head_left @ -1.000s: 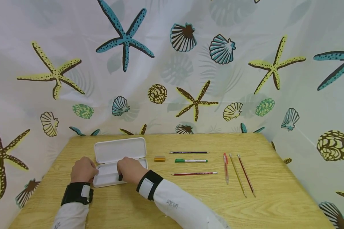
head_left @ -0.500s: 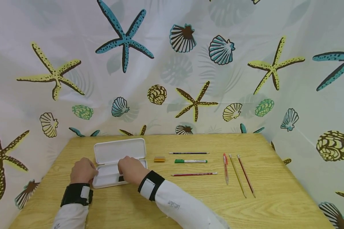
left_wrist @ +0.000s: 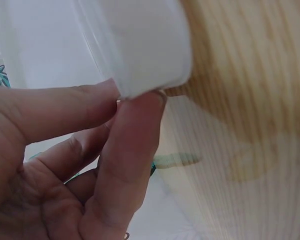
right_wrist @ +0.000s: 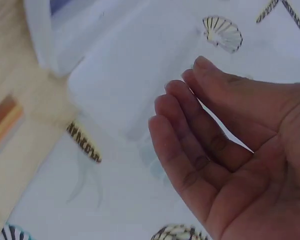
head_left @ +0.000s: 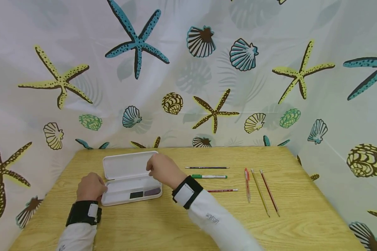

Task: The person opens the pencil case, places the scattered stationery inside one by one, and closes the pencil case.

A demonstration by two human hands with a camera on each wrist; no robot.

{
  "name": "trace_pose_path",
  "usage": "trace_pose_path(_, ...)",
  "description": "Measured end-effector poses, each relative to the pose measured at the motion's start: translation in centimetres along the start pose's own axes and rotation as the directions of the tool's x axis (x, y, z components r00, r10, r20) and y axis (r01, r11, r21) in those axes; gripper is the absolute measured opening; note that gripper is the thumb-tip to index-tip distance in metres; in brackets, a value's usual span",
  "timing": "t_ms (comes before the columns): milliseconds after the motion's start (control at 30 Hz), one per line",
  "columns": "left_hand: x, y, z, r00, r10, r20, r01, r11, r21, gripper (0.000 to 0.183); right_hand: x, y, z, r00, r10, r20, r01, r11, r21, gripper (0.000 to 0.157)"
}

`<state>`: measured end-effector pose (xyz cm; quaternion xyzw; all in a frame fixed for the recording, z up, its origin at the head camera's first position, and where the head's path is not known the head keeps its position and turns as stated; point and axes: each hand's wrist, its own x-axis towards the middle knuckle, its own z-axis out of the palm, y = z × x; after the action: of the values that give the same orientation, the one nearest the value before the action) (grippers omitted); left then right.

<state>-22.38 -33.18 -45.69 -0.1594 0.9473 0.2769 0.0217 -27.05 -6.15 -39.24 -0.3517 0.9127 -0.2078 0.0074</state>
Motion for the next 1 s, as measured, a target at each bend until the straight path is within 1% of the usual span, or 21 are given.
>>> trace_pose_path(67,0.0,0.0,0.0,1.0,-0.001,0.0,0.001,1.0,0.007,0.011,-0.2,1.1,-0.8,0.999,0.028,-0.016,-0.027,0.999,0.029,0.012)
trace_pose_path(233,0.0,0.0,0.1,1.0,-0.004,0.001,0.004,1.0,0.019,0.012,-0.7,3.9,-2.3,0.995,0.092,-0.046,-0.089,0.995,0.054,0.011)
trace_pose_path(367,0.0,0.1,0.1,1.0,-0.001,0.002,0.001,1.0,0.017,0.012,-1.0,5.8,-2.4,0.99,0.137,-0.037,-0.135,0.989,0.053,0.011)
trace_pose_path(533,-0.2,0.3,0.0,1.0,-0.005,0.004,0.005,1.0,0.012,0.012,-1.0,7.7,-1.1,0.98,0.196,0.017,-0.197,0.98,0.037,0.017)
trace_pose_path(633,-0.2,0.4,-0.1,1.0,-0.012,0.009,0.012,1.0,0.005,0.013,-1.0,8.4,0.0,0.969,0.237,0.063,-0.239,0.971,0.031,0.021)
trace_pose_path(700,-0.1,0.4,0.0,1.0,-0.019,0.013,0.019,1.0,0.002,0.013,-1.1,8.7,0.5,0.965,0.25,0.081,-0.253,0.967,0.03,0.021)
trace_pose_path(767,-0.1,0.4,0.0,1.0,-0.022,0.016,0.022,1.0,0.003,0.012,-1.1,8.9,1.0,0.965,0.248,0.087,-0.251,0.968,0.025,0.019)
trace_pose_path(900,0.0,0.3,0.1,1.0,-0.02,0.016,0.02,1.0,0.008,0.012,-0.7,9.0,1.7,0.974,0.212,0.077,-0.212,0.977,-0.005,0.02)
trace_pose_path(1000,0.0,0.3,0.0,1.0,-0.015,0.014,0.014,1.0,0.01,0.012,-0.3,9.0,2.3,0.976,0.203,0.078,-0.202,0.979,-0.015,0.018)
